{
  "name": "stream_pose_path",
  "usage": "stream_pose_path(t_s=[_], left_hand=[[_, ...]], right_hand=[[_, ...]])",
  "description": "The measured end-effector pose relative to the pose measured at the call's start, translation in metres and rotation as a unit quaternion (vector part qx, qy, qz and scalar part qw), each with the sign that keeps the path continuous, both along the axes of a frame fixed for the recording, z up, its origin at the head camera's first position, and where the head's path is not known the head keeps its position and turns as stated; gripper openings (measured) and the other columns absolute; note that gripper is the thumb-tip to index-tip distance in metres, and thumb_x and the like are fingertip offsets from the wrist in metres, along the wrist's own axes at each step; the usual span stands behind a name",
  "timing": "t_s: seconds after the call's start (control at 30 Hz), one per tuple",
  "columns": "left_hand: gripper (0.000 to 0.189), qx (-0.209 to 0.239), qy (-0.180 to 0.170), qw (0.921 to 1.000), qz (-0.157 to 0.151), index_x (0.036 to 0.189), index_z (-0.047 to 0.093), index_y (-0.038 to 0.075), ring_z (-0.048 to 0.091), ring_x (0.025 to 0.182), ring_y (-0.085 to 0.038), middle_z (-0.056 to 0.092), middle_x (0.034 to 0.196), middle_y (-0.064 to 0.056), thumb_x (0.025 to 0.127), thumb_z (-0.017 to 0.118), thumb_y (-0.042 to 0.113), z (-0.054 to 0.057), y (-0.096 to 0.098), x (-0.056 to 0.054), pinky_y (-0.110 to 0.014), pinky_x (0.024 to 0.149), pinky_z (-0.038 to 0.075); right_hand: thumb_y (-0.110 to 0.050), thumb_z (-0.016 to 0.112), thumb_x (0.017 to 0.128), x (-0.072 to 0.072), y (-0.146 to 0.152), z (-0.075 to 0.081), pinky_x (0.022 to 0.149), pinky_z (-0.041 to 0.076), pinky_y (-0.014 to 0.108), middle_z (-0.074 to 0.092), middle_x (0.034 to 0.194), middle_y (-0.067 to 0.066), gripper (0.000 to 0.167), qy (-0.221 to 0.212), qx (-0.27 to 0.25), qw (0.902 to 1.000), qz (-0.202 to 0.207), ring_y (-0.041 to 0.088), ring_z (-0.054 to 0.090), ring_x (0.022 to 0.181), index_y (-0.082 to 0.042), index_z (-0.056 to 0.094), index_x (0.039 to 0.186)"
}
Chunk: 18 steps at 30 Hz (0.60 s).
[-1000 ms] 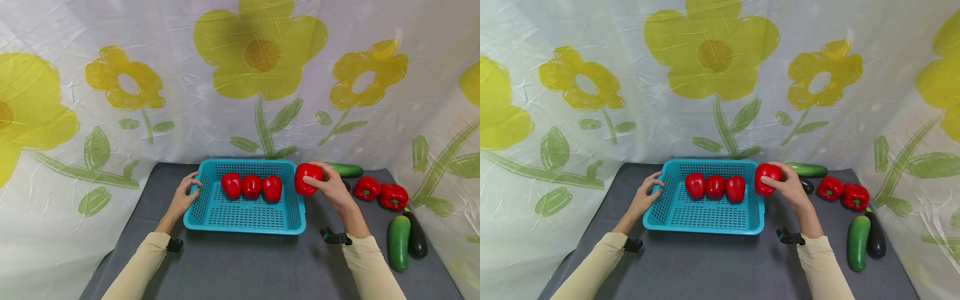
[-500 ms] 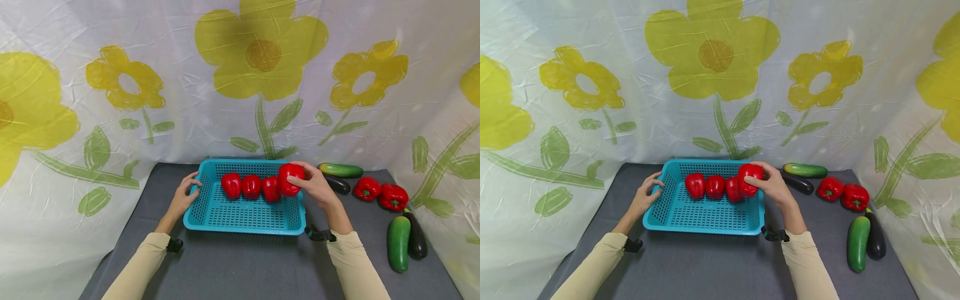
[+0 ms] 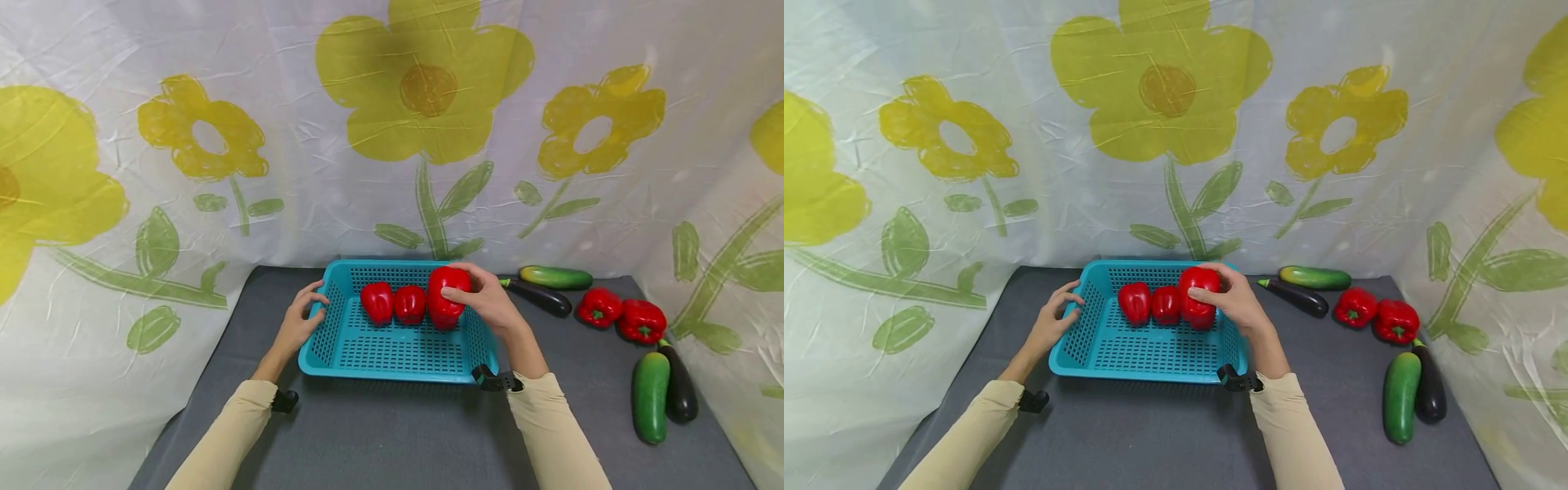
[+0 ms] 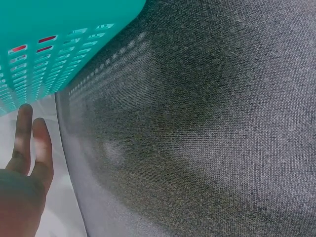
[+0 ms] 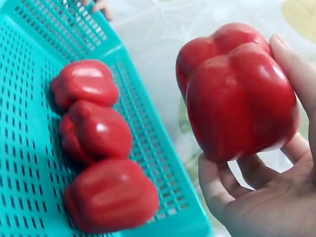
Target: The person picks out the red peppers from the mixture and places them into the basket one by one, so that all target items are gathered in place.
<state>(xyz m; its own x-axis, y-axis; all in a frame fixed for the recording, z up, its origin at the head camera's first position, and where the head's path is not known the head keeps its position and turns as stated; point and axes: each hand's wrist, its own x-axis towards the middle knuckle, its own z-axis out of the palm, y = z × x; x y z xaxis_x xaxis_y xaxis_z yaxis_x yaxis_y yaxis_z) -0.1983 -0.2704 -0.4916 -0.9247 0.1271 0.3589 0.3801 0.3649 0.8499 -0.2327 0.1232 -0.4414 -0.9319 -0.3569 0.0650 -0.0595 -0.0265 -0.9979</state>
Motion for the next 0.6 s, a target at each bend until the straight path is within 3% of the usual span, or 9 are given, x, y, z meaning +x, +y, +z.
stream_pose_path(t_s=[0.6], left_hand=[[0.014, -0.007, -0.013, 0.9999, 0.009, 0.108, 0.06, -0.015, 0.03, 0.139, -0.052, 0.036, 0.152, -0.03, 0.094, 0.055, -0.015, 0.002, 0.0, 0.0, -0.069, 0.102, 0.031]], right_hand=[[-0.012, 0.079, 0.09, -0.001, -0.052, -0.008, 0.084, 0.055, 0.048, 0.059, 0.132, 0.016, 0.052, -0.009, 0.037, 0.9973, 0.063, 0.037, 0.053, 0.119, -0.007, 0.058, 0.137]])
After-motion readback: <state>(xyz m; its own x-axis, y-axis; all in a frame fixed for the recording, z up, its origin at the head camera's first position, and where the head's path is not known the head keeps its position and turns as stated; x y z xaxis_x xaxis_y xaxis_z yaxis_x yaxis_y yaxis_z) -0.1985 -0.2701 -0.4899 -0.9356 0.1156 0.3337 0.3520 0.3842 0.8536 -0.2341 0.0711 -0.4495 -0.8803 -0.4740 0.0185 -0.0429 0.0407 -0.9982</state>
